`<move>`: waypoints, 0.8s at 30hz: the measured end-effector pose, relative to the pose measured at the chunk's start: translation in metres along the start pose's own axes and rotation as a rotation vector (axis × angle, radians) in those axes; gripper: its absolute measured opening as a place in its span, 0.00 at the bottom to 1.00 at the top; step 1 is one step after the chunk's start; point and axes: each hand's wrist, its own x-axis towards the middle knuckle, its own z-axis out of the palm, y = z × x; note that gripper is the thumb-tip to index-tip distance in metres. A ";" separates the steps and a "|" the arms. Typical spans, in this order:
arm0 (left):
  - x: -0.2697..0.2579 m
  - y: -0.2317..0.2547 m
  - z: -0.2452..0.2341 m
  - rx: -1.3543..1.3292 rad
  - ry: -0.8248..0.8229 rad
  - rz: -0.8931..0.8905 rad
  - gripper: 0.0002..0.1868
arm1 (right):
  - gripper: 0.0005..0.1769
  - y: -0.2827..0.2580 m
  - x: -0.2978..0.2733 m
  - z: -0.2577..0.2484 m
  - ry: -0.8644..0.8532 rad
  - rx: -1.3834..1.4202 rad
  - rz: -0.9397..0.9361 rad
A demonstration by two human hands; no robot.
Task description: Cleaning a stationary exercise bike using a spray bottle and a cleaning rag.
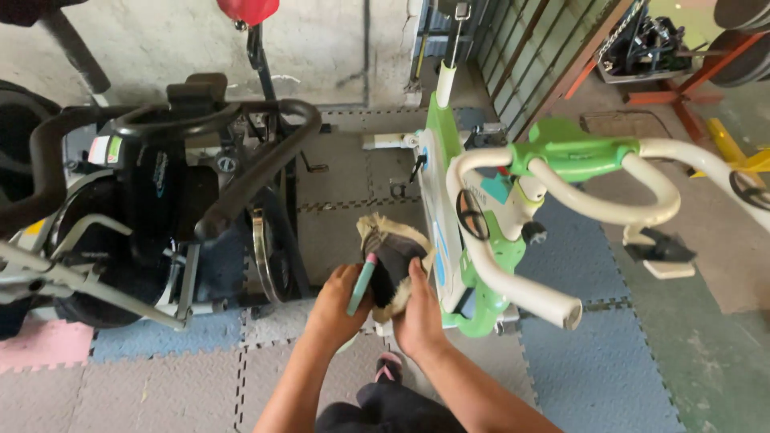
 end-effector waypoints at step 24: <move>0.256 0.040 0.000 -0.196 0.169 0.184 0.15 | 0.28 -0.119 0.153 0.155 0.375 -0.182 -0.484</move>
